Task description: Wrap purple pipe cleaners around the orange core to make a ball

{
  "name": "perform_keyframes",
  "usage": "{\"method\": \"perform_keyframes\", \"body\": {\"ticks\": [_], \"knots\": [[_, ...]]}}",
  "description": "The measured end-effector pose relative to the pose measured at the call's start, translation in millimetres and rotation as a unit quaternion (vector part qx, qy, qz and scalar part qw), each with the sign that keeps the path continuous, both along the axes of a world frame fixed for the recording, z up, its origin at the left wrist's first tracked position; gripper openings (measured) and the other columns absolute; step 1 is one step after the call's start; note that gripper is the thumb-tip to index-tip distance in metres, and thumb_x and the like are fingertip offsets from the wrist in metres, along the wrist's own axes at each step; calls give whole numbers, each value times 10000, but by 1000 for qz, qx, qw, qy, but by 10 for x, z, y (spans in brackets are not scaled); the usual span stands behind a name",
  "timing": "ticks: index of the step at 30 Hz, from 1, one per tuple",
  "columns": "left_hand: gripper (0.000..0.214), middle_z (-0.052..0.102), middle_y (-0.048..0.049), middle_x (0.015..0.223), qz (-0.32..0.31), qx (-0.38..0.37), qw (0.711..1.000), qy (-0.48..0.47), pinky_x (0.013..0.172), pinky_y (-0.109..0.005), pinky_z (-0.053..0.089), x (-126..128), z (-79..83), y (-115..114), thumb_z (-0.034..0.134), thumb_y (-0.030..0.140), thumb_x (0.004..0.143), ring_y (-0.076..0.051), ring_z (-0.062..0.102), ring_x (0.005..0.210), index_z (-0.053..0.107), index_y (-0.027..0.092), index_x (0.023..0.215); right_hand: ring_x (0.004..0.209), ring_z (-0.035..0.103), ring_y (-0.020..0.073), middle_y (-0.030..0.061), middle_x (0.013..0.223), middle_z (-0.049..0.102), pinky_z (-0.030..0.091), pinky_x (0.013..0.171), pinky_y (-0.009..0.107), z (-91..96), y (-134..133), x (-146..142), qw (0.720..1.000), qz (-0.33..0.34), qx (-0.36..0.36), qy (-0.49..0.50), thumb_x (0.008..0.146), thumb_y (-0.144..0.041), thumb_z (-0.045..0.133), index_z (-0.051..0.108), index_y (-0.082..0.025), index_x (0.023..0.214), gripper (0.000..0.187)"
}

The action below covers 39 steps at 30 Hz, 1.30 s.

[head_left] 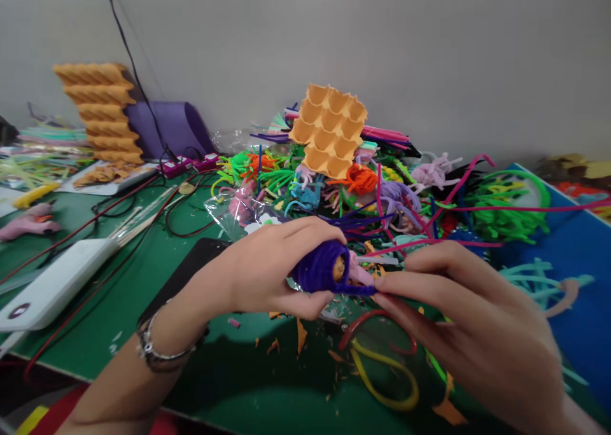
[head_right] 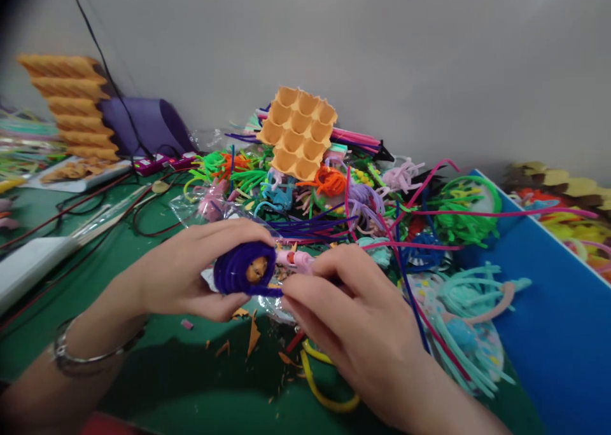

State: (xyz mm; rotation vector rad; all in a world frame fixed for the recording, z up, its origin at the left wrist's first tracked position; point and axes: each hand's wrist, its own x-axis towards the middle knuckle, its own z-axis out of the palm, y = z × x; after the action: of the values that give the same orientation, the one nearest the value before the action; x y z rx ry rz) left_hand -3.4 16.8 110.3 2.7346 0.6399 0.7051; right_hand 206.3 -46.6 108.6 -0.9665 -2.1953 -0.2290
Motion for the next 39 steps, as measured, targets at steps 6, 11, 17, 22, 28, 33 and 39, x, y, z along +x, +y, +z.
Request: {"method": "perform_keyframes", "body": {"ticks": [6, 11, 17, 22, 28, 33, 39], "knots": [[359, 619, -57, 1032, -15, -22, 1000, 4, 771, -245, 498, 11, -27, 14, 551, 267, 729, -160, 604, 922, 466, 171, 1064, 618, 464, 90, 3, 738, 470, 392, 500, 192, -24, 28, 0, 1000, -8, -14, 9, 828, -146, 555, 629, -220, 840, 105], [385, 607, -63, 1075, -30, -11, 999, 25, 811, -248, 488, 11, -37, 12, 574, 254, 733, -163, 594, 960, 478, 165, 1095, 617, 487, 104, -2, 686, 488, 406, 545, 227, -41, 59, -44, 999, -5, -45, 30, 811, -159, 561, 614, -189, 781, 67], [388, 599, -88, 1094, -45, 19, 998, 33, 812, -245, 492, 27, -51, 8, 580, 248, 744, -174, 595, 971, 486, 130, 1102, 640, 475, 119, -9, 677, 460, 393, 582, 253, -86, 52, -77, 997, -30, -60, 36, 797, -133, 559, 582, -186, 762, 67], [394, 593, -113, 1126, -53, 32, 997, 37, 838, -257, 491, 33, -74, 6, 571, 262, 759, -184, 592, 997, 482, 118, 1114, 646, 488, 118, 4, 698, 492, 394, 580, 246, -79, 55, -69, 998, -27, -57, 24, 805, -136, 569, 579, -171, 780, 44], [408, 586, -119, 1146, -55, 0, 997, 47, 862, -281, 489, 44, -72, 3, 584, 272, 762, -197, 589, 1029, 473, 121, 1124, 651, 493, 130, 8, 702, 510, 398, 587, 254, -92, 62, -65, 999, -34, -40, 4, 826, -157, 560, 565, -184, 794, 42], [381, 597, -110, 1124, -56, -4, 997, 53, 858, -303, 493, 66, -88, 4, 578, 282, 770, -209, 596, 1016, 475, 127, 1102, 673, 504, 132, 21, 714, 522, 412, 613, 247, -117, 60, -65, 999, -38, -36, -8, 846, -161, 535, 572, -170, 796, 63], [401, 603, -128, 1118, -59, -4, 996, 62, 844, -332, 497, 95, -108, -9, 578, 285, 767, -231, 604, 1000, 478, 112, 1115, 659, 544, 140, 27, 712, 553, 435, 587, 250, -131, 78, -60, 998, -45, -53, -11, 851, -181, 525, 574, -181, 777, 89]]}}
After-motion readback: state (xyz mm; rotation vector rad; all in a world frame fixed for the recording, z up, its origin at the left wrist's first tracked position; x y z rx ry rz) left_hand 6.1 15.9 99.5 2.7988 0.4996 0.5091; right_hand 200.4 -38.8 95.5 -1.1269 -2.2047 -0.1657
